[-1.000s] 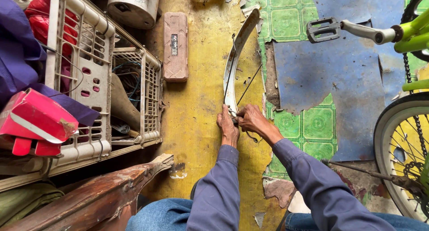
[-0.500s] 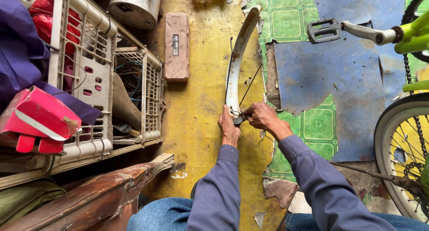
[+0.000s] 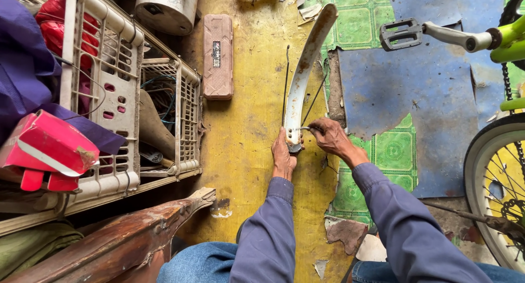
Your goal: The person moves a bicycle aside, then sits on the workshop floor with a rusty bicycle fender and a brake stay. They align the stay against the fender, thread it through the mounting hole, and use a wrench to tighten the nut, repositioning the fender repeatedly while working.
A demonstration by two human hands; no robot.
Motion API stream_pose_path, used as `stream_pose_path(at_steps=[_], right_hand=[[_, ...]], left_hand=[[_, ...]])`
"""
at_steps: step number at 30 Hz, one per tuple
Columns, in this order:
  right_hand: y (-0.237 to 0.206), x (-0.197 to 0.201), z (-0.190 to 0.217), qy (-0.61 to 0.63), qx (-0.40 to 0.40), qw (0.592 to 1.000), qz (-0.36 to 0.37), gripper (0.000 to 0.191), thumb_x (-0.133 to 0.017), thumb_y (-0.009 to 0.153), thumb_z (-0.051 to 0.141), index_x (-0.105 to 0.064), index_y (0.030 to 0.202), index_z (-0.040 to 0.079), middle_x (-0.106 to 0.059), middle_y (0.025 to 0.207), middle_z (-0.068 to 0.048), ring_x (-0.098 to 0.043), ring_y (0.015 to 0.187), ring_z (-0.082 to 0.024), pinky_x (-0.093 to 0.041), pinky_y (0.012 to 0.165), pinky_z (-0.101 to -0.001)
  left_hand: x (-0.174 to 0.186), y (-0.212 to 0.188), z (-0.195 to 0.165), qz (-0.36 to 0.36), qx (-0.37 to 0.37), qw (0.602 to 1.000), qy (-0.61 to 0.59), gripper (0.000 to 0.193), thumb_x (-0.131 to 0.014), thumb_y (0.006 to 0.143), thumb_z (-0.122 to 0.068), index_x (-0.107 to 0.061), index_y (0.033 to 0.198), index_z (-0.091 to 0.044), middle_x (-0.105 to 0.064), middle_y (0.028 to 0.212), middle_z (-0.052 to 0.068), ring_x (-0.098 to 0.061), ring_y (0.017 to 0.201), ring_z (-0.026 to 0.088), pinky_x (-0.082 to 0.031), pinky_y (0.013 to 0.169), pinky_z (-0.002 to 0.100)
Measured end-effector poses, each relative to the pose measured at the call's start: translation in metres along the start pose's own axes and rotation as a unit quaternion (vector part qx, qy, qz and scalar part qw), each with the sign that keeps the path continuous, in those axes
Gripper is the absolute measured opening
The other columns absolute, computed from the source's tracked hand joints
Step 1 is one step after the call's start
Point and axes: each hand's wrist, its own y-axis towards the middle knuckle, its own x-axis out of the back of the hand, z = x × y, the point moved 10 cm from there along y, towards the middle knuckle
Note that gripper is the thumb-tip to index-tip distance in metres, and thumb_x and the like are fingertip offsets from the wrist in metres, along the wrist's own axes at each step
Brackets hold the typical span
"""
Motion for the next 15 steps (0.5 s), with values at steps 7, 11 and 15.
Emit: stream_pose_path(at_steps=[7,11,15], right_hand=[[0.004,-0.033,0.013,0.026,-0.146,0.989,0.016,0.03,-0.064,0.09,0.033,-0.077,0.095,0.006,-0.073,0.082,-0.016,-0.068,0.071,-0.03,-0.056,0.069,-0.046],[0.008,-0.023,0.037,-0.025,-0.091,0.993,-0.065,0.031,-0.069,0.086,0.033,-0.077,0.094,0.004,-0.069,0.084,-0.023,-0.067,0.075,-0.041,-0.052,0.067,-0.052],[0.011,-0.03,0.032,-0.039,-0.084,0.994,-0.052,0.031,-0.068,0.087,0.033,-0.074,0.088,0.003,-0.069,0.084,-0.022,-0.068,0.077,-0.041,-0.052,0.068,-0.0525]], left_hand=[[0.023,0.004,-0.003,-0.122,-0.082,0.987,0.07,0.033,-0.07,0.101,-0.035,-0.052,0.089,-0.01,-0.054,0.077,0.001,-0.049,0.063,0.01,-0.042,0.053,0.027],[0.024,0.002,-0.005,-0.128,-0.105,0.982,0.093,0.035,-0.069,0.1,-0.035,-0.05,0.084,-0.01,-0.045,0.076,-0.004,-0.041,0.067,0.007,-0.038,0.057,0.026],[0.021,0.001,-0.006,-0.113,-0.115,0.984,0.081,0.035,-0.069,0.099,-0.033,-0.05,0.082,-0.01,-0.049,0.078,-0.003,-0.045,0.069,0.007,-0.04,0.059,0.027]])
